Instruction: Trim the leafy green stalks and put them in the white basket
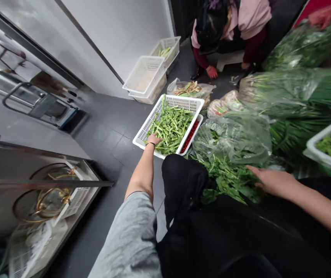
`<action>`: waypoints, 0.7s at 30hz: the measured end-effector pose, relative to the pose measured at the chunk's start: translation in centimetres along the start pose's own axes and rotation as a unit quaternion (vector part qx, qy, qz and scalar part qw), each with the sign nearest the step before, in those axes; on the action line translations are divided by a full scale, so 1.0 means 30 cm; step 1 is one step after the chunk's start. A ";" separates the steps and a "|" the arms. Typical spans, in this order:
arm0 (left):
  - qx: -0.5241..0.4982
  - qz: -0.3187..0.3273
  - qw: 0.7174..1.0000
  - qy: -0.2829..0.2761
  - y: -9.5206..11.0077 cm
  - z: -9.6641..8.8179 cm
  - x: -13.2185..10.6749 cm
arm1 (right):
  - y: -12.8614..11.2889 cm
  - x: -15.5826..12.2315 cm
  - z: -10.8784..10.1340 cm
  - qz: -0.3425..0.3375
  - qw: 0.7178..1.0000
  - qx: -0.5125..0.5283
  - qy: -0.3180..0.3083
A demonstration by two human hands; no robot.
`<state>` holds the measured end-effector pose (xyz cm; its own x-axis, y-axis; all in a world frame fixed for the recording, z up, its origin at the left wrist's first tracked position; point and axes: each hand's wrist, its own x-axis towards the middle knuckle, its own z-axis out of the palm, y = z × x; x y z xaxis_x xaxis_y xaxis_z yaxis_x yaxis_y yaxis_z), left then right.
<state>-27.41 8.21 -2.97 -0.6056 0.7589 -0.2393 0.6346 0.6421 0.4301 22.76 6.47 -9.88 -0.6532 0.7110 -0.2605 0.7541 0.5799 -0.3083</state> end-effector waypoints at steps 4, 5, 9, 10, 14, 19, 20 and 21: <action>0.030 0.023 0.998 -0.054 -0.034 0.130 0.089 | -0.095 0.190 -0.124 -0.040 0.998 -0.042 -0.005; 0.045 0.035 0.996 -0.062 -0.029 0.179 0.119 | -0.109 0.234 -0.139 -0.056 0.997 -0.037 -0.023; 0.157 0.096 0.981 -0.061 0.031 0.372 0.272 | -0.074 0.328 -0.111 -0.081 0.993 0.025 -0.079; 0.174 0.108 0.977 -0.054 0.056 0.410 0.316 | -0.051 0.331 -0.089 -0.066 0.994 0.042 -0.080; 0.176 0.149 0.972 -0.037 0.185 0.510 0.486 | 0.018 0.308 0.008 0.002 0.989 0.089 -0.115; 0.164 0.137 0.977 -0.008 0.333 0.543 0.634 | -0.001 0.302 0.103 -0.007 0.974 0.130 -0.184; 0.168 0.149 0.975 -0.003 0.346 0.537 0.655 | -0.010 0.303 0.116 -0.012 0.973 0.135 -0.187; 0.177 0.165 0.970 -0.004 0.351 0.526 0.675 | -0.018 0.304 0.126 -0.016 0.972 0.138 -0.191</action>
<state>-25.42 32.04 -17.02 -0.3380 0.9297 -0.1465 0.9194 0.3594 0.1596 16.14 11.16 -15.55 -0.6940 0.4640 -0.5505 0.7199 0.4336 -0.5421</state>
